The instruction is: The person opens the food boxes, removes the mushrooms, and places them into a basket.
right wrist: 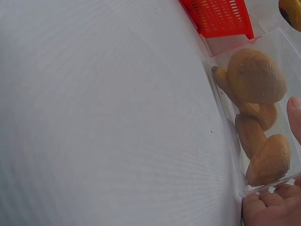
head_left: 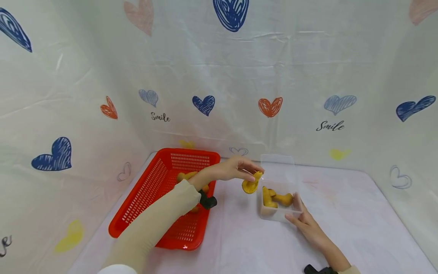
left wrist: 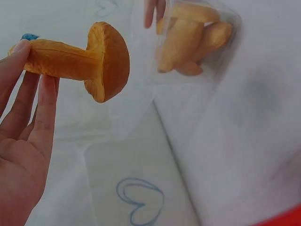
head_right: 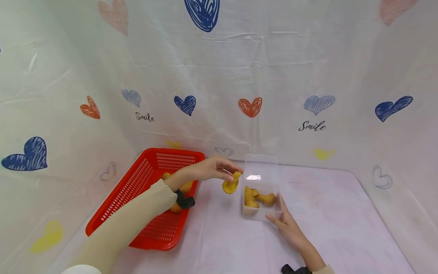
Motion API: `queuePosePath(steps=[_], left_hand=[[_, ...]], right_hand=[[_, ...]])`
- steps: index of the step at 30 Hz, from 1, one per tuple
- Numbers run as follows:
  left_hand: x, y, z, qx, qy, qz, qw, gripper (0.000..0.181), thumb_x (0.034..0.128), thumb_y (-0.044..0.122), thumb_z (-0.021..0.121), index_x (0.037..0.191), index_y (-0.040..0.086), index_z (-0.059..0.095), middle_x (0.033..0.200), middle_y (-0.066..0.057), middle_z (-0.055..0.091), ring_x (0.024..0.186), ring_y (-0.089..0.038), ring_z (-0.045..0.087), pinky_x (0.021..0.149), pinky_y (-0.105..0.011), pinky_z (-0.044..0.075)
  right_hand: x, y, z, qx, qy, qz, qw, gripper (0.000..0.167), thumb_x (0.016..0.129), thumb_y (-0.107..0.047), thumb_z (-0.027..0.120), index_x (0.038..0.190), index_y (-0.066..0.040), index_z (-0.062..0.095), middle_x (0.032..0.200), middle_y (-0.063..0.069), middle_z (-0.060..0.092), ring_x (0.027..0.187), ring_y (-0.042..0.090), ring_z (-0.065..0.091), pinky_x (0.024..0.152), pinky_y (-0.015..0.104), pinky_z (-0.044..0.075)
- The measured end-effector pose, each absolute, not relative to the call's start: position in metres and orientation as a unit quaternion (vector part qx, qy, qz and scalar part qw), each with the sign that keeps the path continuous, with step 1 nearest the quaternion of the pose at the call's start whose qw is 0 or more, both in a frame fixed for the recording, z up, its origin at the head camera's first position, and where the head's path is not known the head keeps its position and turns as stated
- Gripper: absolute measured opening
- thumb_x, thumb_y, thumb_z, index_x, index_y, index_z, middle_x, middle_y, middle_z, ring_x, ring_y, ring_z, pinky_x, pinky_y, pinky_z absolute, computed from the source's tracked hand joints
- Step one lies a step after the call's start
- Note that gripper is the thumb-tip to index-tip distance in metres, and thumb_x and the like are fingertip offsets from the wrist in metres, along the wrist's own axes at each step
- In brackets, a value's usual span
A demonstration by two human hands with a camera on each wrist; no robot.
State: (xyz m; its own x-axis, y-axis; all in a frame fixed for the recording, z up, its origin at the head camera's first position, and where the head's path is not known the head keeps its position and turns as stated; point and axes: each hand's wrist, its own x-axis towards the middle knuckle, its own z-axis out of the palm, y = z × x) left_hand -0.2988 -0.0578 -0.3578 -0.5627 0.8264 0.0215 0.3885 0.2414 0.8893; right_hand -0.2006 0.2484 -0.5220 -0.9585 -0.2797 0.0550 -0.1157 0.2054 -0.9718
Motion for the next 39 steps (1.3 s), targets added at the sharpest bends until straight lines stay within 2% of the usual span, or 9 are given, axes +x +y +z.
queuePosePath(steps=[7,14,25,34,39], left_hand=[[-0.295,-0.1,-0.347,0.371,0.784,0.451,0.211,0.042,0.0959,0.011,0.067,0.137,0.011,0.062,0.129,-0.002,0.065,0.118,-0.013,0.06,0.096,-0.029,0.051],[-0.291,-0.14,-0.343,0.334,0.815,0.437,0.184,0.042,0.0949,0.015,0.069,0.137,0.016,0.063,0.128,0.003,0.066,0.119,-0.014,0.06,0.097,-0.03,0.051],[-0.292,-0.199,-0.358,0.284,0.843,0.429,0.155,0.042,0.0938,0.012,0.07,0.135,0.008,0.063,0.132,-0.004,0.064,0.123,-0.023,0.058,0.094,-0.033,0.053],[-0.293,-0.24,-0.381,0.259,0.871,0.402,0.117,0.039,0.0939,0.007,0.068,0.132,0.004,0.064,0.128,-0.018,0.065,0.116,-0.031,0.061,0.093,-0.038,0.055],[-0.295,-0.255,-0.393,0.25,0.879,0.389,0.113,0.037,0.0945,0.006,0.067,0.131,0.001,0.064,0.126,-0.017,0.066,0.114,-0.033,0.062,0.092,-0.04,0.055]], right_hand=[[-0.2,0.249,-0.522,-0.125,0.772,-0.618,0.073,0.091,0.101,-0.011,0.058,0.156,-0.004,-0.014,0.161,0.022,-0.016,0.146,0.043,-0.013,0.098,-0.002,0.011],[-0.2,0.25,-0.523,-0.123,0.771,-0.619,0.08,0.092,0.102,-0.012,0.058,0.156,-0.004,-0.016,0.162,0.02,-0.017,0.146,0.041,-0.014,0.098,-0.001,0.015],[-0.2,0.25,-0.524,-0.126,0.768,-0.623,0.081,0.092,0.102,-0.011,0.057,0.156,-0.005,-0.017,0.161,0.02,-0.019,0.146,0.041,-0.016,0.097,-0.002,0.015],[-0.201,0.251,-0.526,-0.13,0.765,-0.626,0.08,0.092,0.102,-0.011,0.057,0.155,-0.004,-0.017,0.161,0.019,-0.02,0.145,0.041,-0.016,0.098,-0.002,0.014],[-0.202,0.251,-0.526,-0.126,0.765,-0.626,0.08,0.092,0.102,-0.011,0.057,0.155,-0.004,-0.018,0.161,0.019,-0.02,0.145,0.041,-0.017,0.098,-0.002,0.013]])
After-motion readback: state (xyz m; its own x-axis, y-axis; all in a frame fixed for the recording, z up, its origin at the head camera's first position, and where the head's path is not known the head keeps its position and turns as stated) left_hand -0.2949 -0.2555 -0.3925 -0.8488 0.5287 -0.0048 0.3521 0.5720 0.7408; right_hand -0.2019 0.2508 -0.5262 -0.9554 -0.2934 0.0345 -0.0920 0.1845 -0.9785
